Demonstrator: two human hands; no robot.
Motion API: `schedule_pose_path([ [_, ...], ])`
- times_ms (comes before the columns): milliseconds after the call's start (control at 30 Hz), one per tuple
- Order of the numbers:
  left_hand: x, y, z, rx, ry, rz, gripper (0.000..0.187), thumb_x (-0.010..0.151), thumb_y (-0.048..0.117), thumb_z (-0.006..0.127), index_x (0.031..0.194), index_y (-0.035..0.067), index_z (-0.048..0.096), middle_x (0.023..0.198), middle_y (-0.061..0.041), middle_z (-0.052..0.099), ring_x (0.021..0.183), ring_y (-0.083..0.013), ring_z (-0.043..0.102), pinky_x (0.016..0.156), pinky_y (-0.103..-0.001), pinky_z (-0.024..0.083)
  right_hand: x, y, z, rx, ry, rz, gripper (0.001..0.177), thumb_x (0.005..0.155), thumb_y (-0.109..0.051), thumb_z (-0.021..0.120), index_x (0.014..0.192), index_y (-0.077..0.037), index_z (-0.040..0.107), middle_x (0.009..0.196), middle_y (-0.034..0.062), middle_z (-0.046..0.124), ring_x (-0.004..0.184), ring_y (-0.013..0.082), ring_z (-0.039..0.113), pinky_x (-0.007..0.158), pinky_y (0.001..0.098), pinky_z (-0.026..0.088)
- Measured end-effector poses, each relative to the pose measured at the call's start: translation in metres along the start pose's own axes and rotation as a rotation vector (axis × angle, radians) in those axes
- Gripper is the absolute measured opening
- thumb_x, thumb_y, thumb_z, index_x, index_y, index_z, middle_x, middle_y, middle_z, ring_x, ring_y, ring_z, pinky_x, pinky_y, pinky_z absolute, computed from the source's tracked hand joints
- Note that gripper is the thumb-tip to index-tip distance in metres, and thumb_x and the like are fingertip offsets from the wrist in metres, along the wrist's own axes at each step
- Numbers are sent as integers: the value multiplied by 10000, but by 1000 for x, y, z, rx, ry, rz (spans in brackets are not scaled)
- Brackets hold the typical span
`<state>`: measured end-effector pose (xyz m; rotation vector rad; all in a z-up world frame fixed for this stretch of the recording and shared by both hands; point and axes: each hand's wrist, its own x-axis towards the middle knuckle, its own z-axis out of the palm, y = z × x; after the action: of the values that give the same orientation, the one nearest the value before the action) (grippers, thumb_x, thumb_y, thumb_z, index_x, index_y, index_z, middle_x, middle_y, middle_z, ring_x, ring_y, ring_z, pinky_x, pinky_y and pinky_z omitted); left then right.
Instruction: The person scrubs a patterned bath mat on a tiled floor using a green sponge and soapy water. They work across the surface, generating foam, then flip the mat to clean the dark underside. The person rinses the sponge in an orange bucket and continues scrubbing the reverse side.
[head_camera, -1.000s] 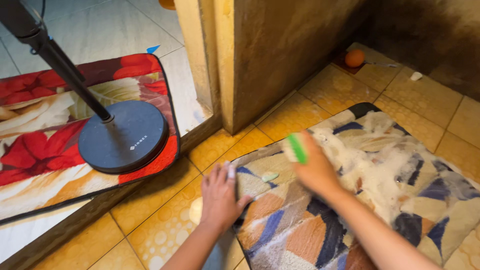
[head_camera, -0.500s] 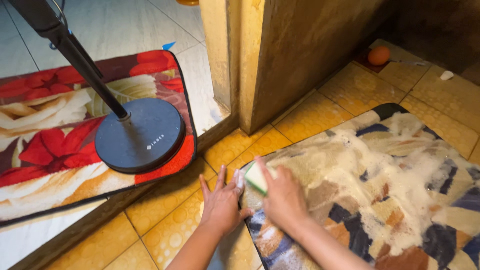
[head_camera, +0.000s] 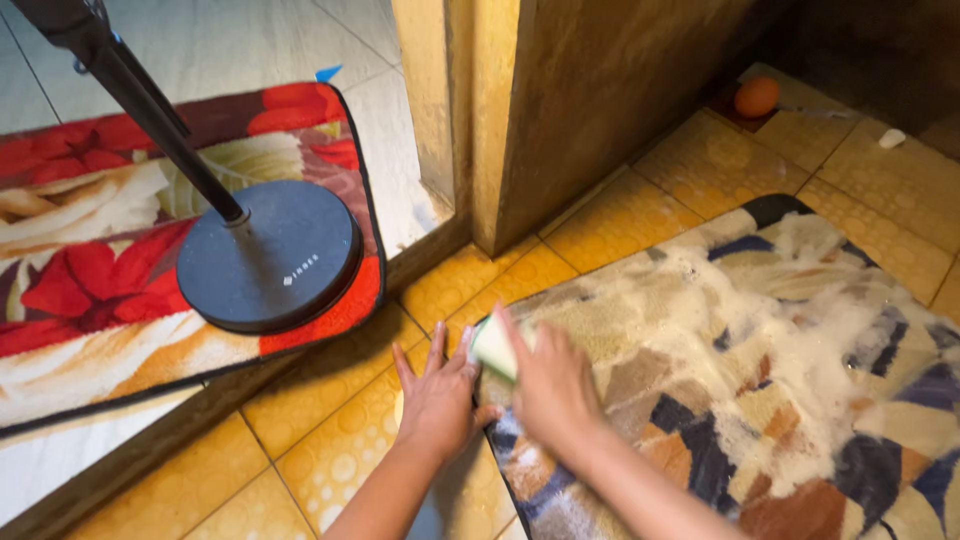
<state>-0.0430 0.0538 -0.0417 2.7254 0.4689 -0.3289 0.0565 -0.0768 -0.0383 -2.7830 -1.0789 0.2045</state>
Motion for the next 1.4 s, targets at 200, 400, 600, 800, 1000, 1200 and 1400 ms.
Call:
schedule_pose_path([
  [200, -6, 3, 1, -32, -15, -16, 1004, 791, 452, 794, 1568, 157, 231, 1663, 1, 204, 1559, -280, 34, 1156, -747, -51, 33, 53, -29, 70, 59, 83, 876, 835, -63, 679, 1613, -172, 290, 1099, 193, 581, 1001, 324, 589, 846, 449, 520],
  [400, -5, 5, 1, -33, -18, -25, 1026, 787, 437, 801, 1570, 127, 215, 1661, -14, 198, 1556, -280, 29, 1152, -747, -65, 25, 17, -22, 335, -80, 280, 951, 826, -49, 683, 1625, -206, 192, 1152, 179, 537, 927, 293, 613, 785, 450, 572],
  [600, -5, 2, 2, -56, -8, -13, 1008, 787, 413, 807, 1567, 132, 234, 1653, -14, 228, 1556, -289, 45, 1164, -738, -63, -1, 27, -6, 58, 72, -68, 923, 826, -90, 729, 1613, -215, 264, 1083, 191, 556, 945, 309, 567, 808, 454, 513],
  [800, -4, 4, 1, -45, 5, -7, 1010, 774, 401, 825, 1558, 119, 254, 1649, -27, 229, 1553, -292, 56, 1157, -743, -55, 39, 32, -45, 335, -92, 357, 998, 848, -109, 688, 1646, -198, 95, 1185, 192, 493, 976, 302, 604, 830, 427, 539],
  [1000, -6, 0, -1, -114, -33, -22, 1044, 760, 432, 816, 1608, 210, 249, 1703, 8, 182, 1542, -266, 35, 1160, -736, -65, -19, 12, 5, 107, 3, -100, 1046, 724, -121, 707, 1620, -261, 186, 1142, 199, 510, 1084, 359, 528, 943, 495, 460],
  [1200, -5, -3, 6, -75, 56, 16, 1020, 782, 405, 809, 1600, 133, 264, 1650, -21, 215, 1546, -296, 61, 1160, -731, -25, 36, 53, -16, 190, 156, 169, 1044, 765, -157, 736, 1634, -194, 159, 1132, 247, 527, 1055, 420, 535, 910, 533, 460],
  [1400, -4, -7, 10, -43, -36, -3, 890, 837, 450, 747, 1567, 228, 288, 1703, 18, 162, 1572, -269, 19, 1175, -723, -40, -39, -9, 16, 270, -43, -62, 1066, 759, -112, 733, 1630, -219, 128, 1240, 213, 497, 1089, 338, 530, 931, 456, 458],
])
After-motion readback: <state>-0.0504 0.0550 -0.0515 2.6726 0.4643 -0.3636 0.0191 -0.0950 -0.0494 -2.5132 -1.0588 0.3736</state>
